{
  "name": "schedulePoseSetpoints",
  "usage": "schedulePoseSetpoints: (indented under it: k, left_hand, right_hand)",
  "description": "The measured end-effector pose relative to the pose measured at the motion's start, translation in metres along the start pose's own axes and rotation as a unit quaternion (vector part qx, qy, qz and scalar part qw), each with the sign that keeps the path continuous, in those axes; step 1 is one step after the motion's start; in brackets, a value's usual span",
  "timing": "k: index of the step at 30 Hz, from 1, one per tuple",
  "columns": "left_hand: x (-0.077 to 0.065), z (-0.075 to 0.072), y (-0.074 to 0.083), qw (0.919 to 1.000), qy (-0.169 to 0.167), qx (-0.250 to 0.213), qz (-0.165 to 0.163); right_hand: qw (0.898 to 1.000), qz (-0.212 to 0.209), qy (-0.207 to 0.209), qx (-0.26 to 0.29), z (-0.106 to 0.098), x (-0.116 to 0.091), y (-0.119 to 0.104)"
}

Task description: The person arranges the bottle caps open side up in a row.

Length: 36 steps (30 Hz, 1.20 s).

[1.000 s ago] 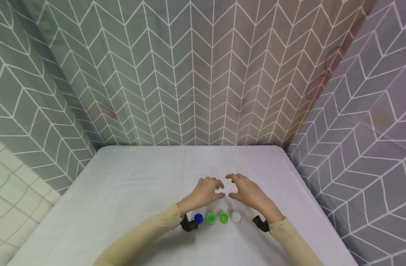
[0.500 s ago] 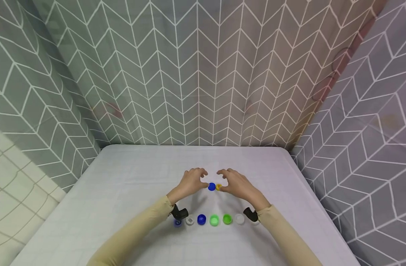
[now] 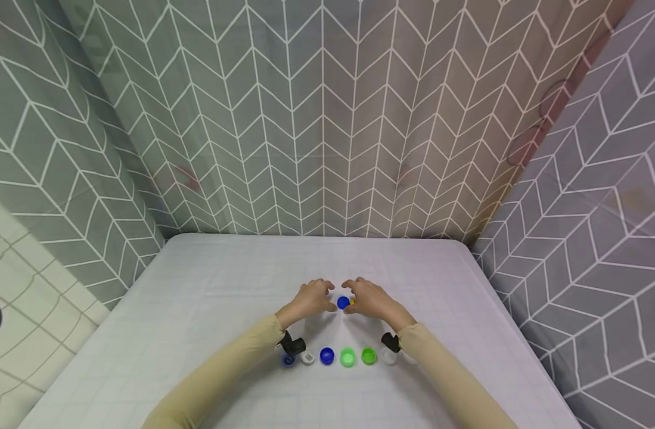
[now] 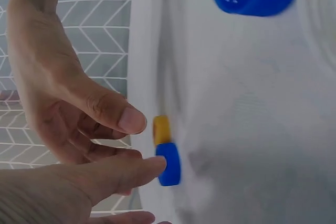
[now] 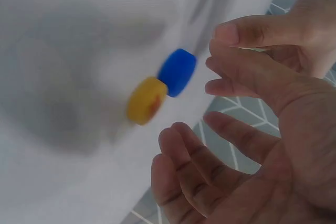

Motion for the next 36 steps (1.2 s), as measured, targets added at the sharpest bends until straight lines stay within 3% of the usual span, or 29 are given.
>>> schedulePoseSetpoints:
  k: [5, 14, 24, 29, 36]
  left_hand:
    - [0.004, 0.012, -0.001, 0.9997, -0.02, 0.014, 0.0]
    - [0.005, 0.015, 0.004, 0.9994, -0.02, -0.012, 0.026]
    - [0.005, 0.014, 0.006, 0.9996, 0.008, -0.009, 0.026]
    - [0.002, 0.012, 0.008, 0.9995, 0.007, -0.018, 0.027]
    - [0.001, 0.008, 0.008, 0.9985, 0.001, -0.047, 0.03]
  right_hand:
    - [1.0, 0.0, -0.018, 0.001, 0.014, 0.008, 0.005]
    - [0.998, -0.063, -0.004, 0.017, 0.016, 0.01, -0.003]
    - [0.999, -0.027, 0.006, 0.026, 0.016, 0.012, -0.002]
    - [0.999, -0.019, 0.012, 0.025, 0.016, 0.012, -0.002]
    - [0.998, -0.036, 0.031, 0.03, 0.009, 0.006, -0.005]
Point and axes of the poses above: each hand's wrist, its own x-axis towards the middle knuckle, its own z-axis out of the palm, y = z × x, the point moved 10 cm from there along x, towards the middle knuckle, and after that the axes turned 6 degrees about -z, right-handed, at the moved point
